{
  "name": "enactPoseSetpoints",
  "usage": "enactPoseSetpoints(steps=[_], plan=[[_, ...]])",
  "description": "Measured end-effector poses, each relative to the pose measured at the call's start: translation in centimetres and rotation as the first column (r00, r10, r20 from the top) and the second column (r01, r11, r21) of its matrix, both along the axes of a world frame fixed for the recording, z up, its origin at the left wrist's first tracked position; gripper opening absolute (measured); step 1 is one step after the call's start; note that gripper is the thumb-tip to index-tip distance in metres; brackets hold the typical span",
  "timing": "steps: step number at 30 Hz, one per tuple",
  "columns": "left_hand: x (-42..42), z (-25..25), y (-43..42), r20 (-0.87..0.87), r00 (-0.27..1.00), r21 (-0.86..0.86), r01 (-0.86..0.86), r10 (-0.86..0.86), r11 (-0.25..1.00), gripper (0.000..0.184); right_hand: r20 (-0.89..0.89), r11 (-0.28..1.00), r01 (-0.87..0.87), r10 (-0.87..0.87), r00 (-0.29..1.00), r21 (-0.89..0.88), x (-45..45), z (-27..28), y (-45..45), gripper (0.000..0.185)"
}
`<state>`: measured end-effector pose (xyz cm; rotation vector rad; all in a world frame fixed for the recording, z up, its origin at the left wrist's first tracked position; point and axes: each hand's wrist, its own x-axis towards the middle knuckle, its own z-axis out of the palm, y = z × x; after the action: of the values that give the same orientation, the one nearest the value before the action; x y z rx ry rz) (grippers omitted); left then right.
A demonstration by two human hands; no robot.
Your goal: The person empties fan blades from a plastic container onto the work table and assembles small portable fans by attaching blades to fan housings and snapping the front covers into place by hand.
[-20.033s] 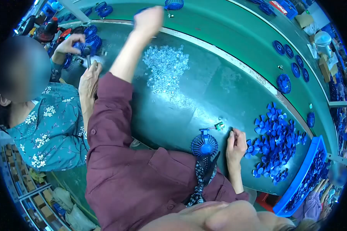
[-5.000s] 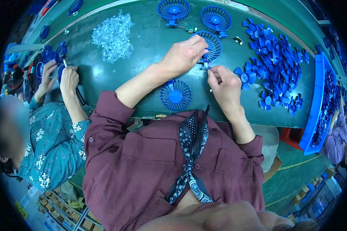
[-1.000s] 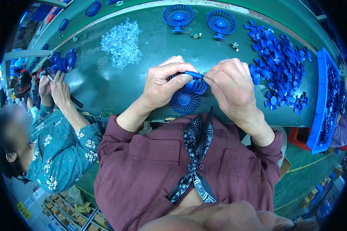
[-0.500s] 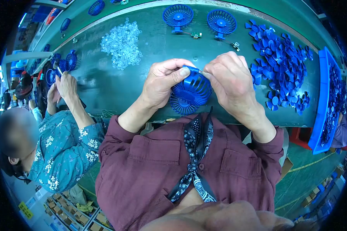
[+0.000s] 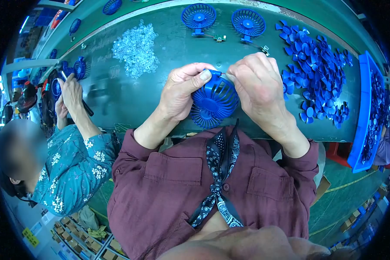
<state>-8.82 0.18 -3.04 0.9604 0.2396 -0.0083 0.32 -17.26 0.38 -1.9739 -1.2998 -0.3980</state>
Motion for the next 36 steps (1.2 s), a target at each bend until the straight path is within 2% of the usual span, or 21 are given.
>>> enactPoseSetpoints(steps=[2,8,10,11,13,14,18,20,22,23,25,26,27,29,30,31,33,35,36], plan=[[0.1,0.1,0.1,-0.005,1.0,0.015,-0.011,0.011,1.0,0.024,0.007,1.0,0.001,-0.001,1.0,0.004,0.2,-0.1,0.2,0.011],[0.7,-0.1,0.6,-0.036,0.999,-0.106,0.034,-0.038,0.994,0.025,0.013,1.0,0.006,-0.006,1.0,-0.005,0.8,-0.5,0.2,0.016],[1.2,-0.2,0.9,-0.096,0.994,-0.126,-0.066,0.054,0.99,0.021,0.091,0.993,0.103,-0.107,0.99,0.056,0.6,-0.5,0.3,0.031],[1.6,-0.6,1.3,-0.106,0.992,-0.13,-0.089,0.075,0.988,0.021,0.098,0.994,0.096,-0.1,0.99,0.042,0.1,-0.9,-0.1,0.043],[2.2,-1.4,2.2,-0.118,0.988,-0.127,-0.118,0.103,0.985,0.021,0.086,0.998,0.065,-0.064,0.994,-0.009,-1.4,-1.7,0.2,0.045],[2.5,-1.6,2.5,-0.143,0.983,-0.128,-0.132,0.113,0.983,0.02,0.06,0.995,0.039,-0.034,0.998,-0.088,-1.9,-2.1,0.5,0.053],[3.7,-3.0,3.5,-0.181,0.967,-0.131,-0.207,0.182,0.97,0.019,0.009,0.989,-0.002,0.003,1.0,-0.148,-1.3,-4.1,2.5,0.066],[4.0,-3.3,3.8,-0.203,0.955,-0.106,-0.241,0.217,0.965,0.018,-0.145,0.979,-0.065,0.037,0.989,-0.192,-0.7,-4.3,3.2,0.073],[4.2,-4.2,4.2,-0.172,0.941,0.08,-0.283,0.293,0.956,0.02,-0.166,0.972,-0.099,0.064,0.984,-0.213,0.0,-5.2,3.9,0.075],[4.2,-3.5,4.4,-0.209,0.929,0.126,-0.285,0.306,0.95,0.019,-0.177,0.971,-0.122,0.086,0.98,-0.203,0.3,-5.8,4.2,0.074],[4.2,-4.7,5.2,-0.07,0.926,0.475,-0.296,0.371,0.829,0.017,-0.199,0.968,-0.15,0.11,0.974,-0.2,0.7,-6.4,4.6,0.073],[4.3,-5.2,6.0,0.036,0.932,0.645,-0.296,0.36,0.704,0.016,-0.209,0.964,-0.166,0.122,0.97,-0.21,0.8,-6.5,4.9,0.072],[4.5,-5.5,6.5,0.026,0.932,0.645,-0.293,0.362,0.706,0.016,-0.218,0.959,-0.18,0.132,0.967,-0.218,1.0,-6.5,5.1,0.071],[4.6,-5.7,7.0,0.027,0.947,0.844,-0.193,0.319,0.501,0.016,-0.255,0.946,-0.208,0.143,0.956,-0.248,1.4,-6.2,5.5,0.069],[4.5,-5.4,7.1,0.004,0.948,0.905,-0.138,0.317,0.403,0.015,-0.282,0.934,-0.228,0.148,0.948,-0.276,1.6,-6.0,5.7,0.068],[4.4,-5.7,7.2,-0.005,0.948,0.905,-0.131,0.319,0.405,0.015,-0.291,0.933,-0.232,0.149,0.945,-0.277,1.8,-6.0,5.9,0.068],[4.3,-6.4,7.4,0.17,0.955,0.98,-0.19,0.243,0.063,0.013,-0.324,0.906,-0.286,0.182,0.928,-0.312,2.1,-6.0,6.1,0.066],[4.0,-5.5,6.8,0.171,0.956,0.981,-0.187,0.238,0.047,0.012,-0.334,0.895,-0.292,0.176,0.926,-0.338,2.3,-5.7,6.3,0.065],[3.7,-4.8,6.5,0.27,0.939,0.962,-0.271,0.213,-0.024,0.013,-0.335,0.884,-0.294,0.17,0.927,-0.364,2.3,-5.6,6.4,0.064]])
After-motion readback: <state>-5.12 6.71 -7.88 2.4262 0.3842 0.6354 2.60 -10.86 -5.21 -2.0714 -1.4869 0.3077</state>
